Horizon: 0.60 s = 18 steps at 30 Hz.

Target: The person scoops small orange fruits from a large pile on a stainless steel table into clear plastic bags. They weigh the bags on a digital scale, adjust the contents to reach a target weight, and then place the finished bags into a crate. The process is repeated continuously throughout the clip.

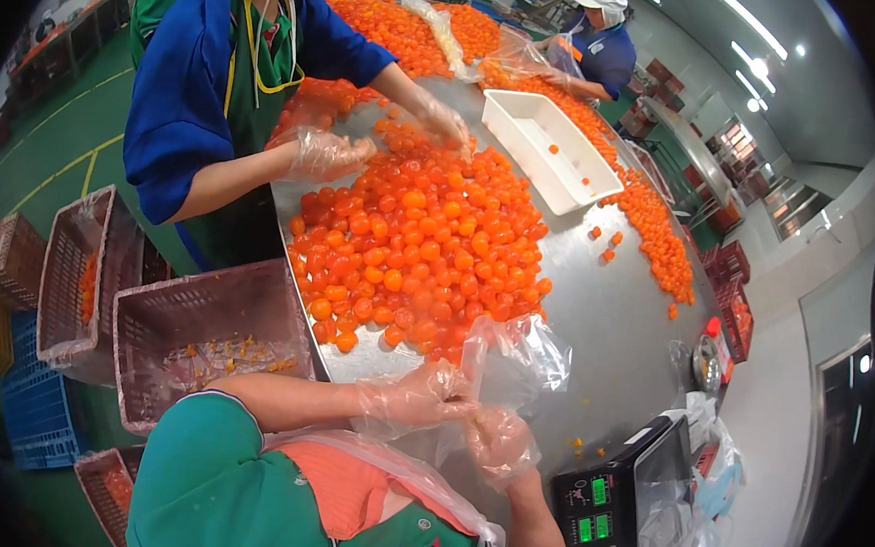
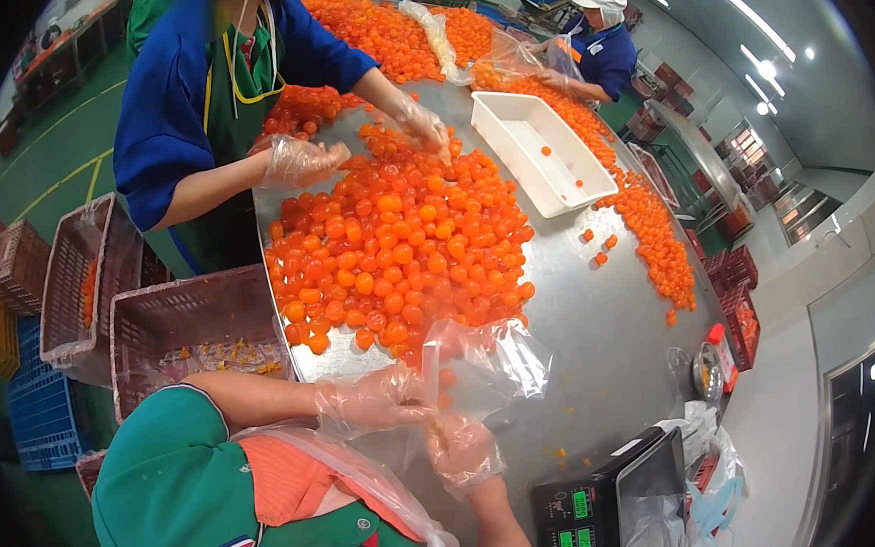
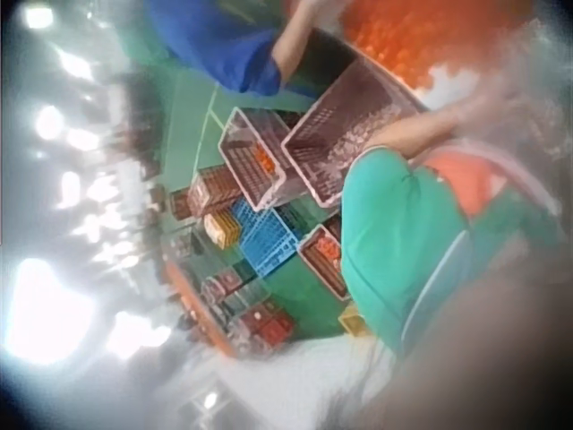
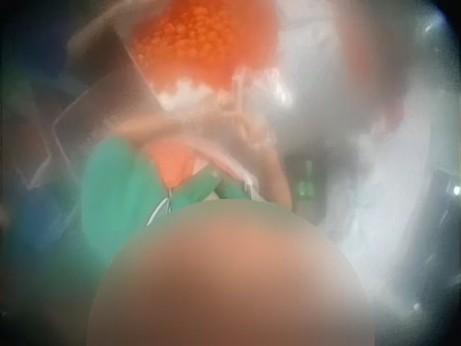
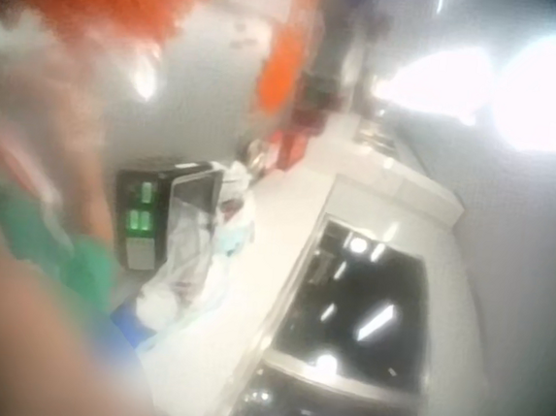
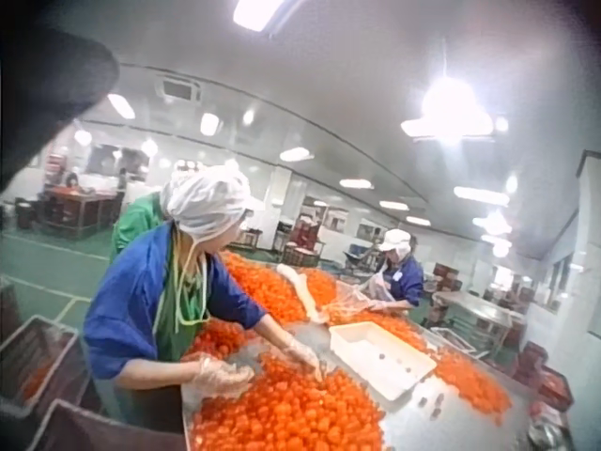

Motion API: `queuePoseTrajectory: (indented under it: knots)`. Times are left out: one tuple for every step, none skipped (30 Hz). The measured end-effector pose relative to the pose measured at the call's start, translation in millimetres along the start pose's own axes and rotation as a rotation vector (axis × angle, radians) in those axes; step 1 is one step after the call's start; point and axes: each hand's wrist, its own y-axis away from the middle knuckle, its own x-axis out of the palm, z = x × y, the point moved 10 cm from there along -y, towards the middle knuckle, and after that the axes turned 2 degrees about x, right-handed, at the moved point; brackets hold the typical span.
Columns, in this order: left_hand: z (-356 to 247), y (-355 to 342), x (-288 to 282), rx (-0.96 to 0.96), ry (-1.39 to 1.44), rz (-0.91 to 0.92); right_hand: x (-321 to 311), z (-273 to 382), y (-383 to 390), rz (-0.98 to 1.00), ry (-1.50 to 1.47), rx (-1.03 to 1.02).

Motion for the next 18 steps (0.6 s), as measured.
queuePoseTrajectory:
  knots:
    - [-0.7, -2.1, 1.0, -0.005, -0.013, 0.006, -2.0, -2.0, -1.8, -0.035, -0.001, 0.010]
    - [-1.4, -4.6, 1.4, -0.010, -0.028, 0.013, -3.9, -2.6, -4.0, -0.070, -0.002, 0.019]
    - [-0.4, -6.5, 2.5, -0.028, -0.032, 0.026, -5.4, -4.0, -4.0, -0.105, -0.003, 0.028]
    - [1.7, -5.6, 4.8, -0.043, -0.037, 0.029, -1.7, -7.4, -1.5, -0.108, -0.045, 0.029]
    - [2.2, -8.1, 6.1, -0.047, -0.043, 0.039, 1.0, -12.5, 0.9, -0.118, -0.078, 0.033]
    - [2.2, -7.1, 2.8, -0.047, -0.057, 0.022, 2.7, -14.0, -1.3, -0.125, -0.113, 0.017]
    - [2.5, -4.5, 0.1, -0.050, -0.073, 0.000, 7.5, -12.7, -0.9, -0.088, -0.076, 0.003]
    - [9.1, -1.9, 6.0, -0.029, -0.076, -0.005, 12.3, -10.2, 3.3, -0.051, -0.041, -0.016]
    - [21.9, -2.3, 9.2, -0.001, -0.096, -0.018, 15.8, -6.1, 1.3, -0.026, -0.002, -0.052]
    - [27.6, -2.0, 7.2, 0.024, -0.126, -0.035, 14.7, -8.8, 0.9, -0.044, -0.029, -0.019]
    - [24.9, -2.9, 7.1, -0.002, -0.101, -0.016, 14.1, -11.8, 1.6, -0.063, -0.060, 0.009]
    - [21.1, -1.8, 6.5, -0.016, -0.072, -0.008, 15.8, -16.7, 1.1, -0.036, -0.124, 0.067]
    - [16.6, -3.2, 7.6, -0.025, -0.041, 0.011, 16.9, -24.2, 3.3, -0.009, -0.178, 0.139]
    - [13.0, -5.6, 8.2, -0.017, -0.009, 0.035, 17.7, -31.6, 3.6, -0.010, -0.199, 0.186]
    - [13.1, -8.9, 11.6, 0.003, 0.016, 0.047, 15.5, -36.7, 7.6, -0.027, -0.215, 0.207]
    - [13.2, -6.9, 11.3, 0.016, 0.036, 0.040, 16.7, -36.9, 6.9, -0.038, -0.220, 0.194]
    - [14.6, -6.4, 11.9, 0.040, 0.044, 0.016, 16.6, -37.2, 5.3, -0.048, -0.229, 0.186]
    - [12.7, 0.2, 2.1, 0.044, 0.054, -0.014, 19.8, -33.1, 1.6, -0.051, -0.240, 0.156]
